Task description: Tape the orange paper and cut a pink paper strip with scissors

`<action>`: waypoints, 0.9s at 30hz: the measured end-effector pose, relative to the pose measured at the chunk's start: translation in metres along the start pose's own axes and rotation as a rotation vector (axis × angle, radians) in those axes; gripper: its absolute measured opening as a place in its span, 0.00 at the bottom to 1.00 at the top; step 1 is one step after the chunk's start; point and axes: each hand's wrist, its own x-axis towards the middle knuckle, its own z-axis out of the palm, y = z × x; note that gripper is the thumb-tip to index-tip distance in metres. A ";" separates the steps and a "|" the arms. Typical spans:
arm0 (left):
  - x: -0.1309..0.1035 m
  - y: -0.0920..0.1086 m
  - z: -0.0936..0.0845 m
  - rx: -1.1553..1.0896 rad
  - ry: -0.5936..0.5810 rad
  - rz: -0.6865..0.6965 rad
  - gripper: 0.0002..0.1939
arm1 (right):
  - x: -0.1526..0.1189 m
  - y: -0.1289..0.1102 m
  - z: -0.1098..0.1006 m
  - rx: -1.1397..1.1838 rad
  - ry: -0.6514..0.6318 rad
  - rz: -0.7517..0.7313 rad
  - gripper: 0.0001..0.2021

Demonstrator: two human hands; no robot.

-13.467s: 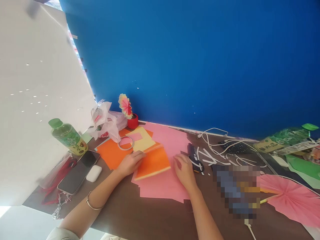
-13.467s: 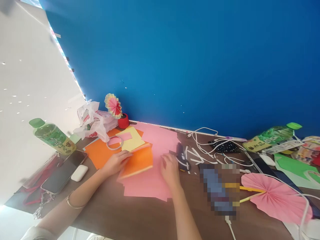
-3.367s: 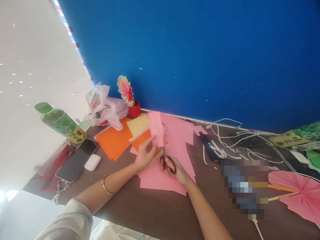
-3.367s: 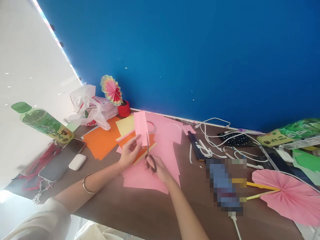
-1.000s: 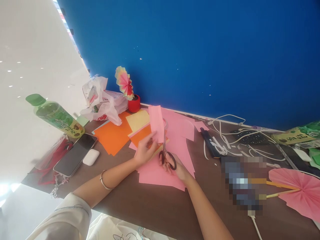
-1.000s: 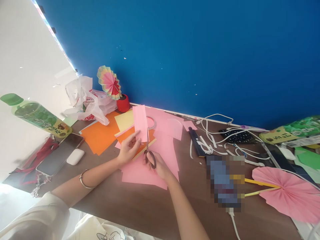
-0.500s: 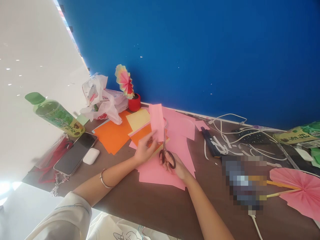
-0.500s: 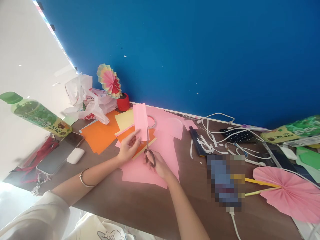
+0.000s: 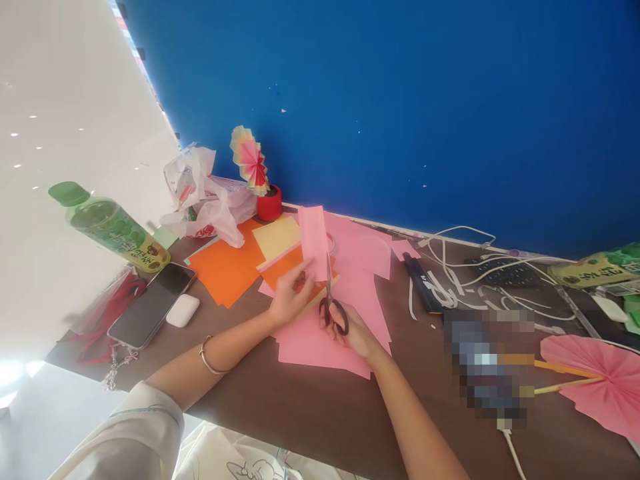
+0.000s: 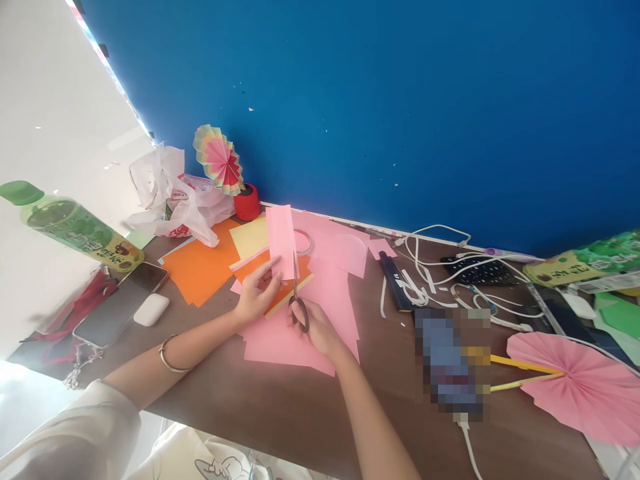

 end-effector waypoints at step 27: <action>0.001 -0.001 -0.001 0.009 0.008 -0.020 0.21 | -0.001 -0.001 0.003 -0.015 0.020 0.028 0.22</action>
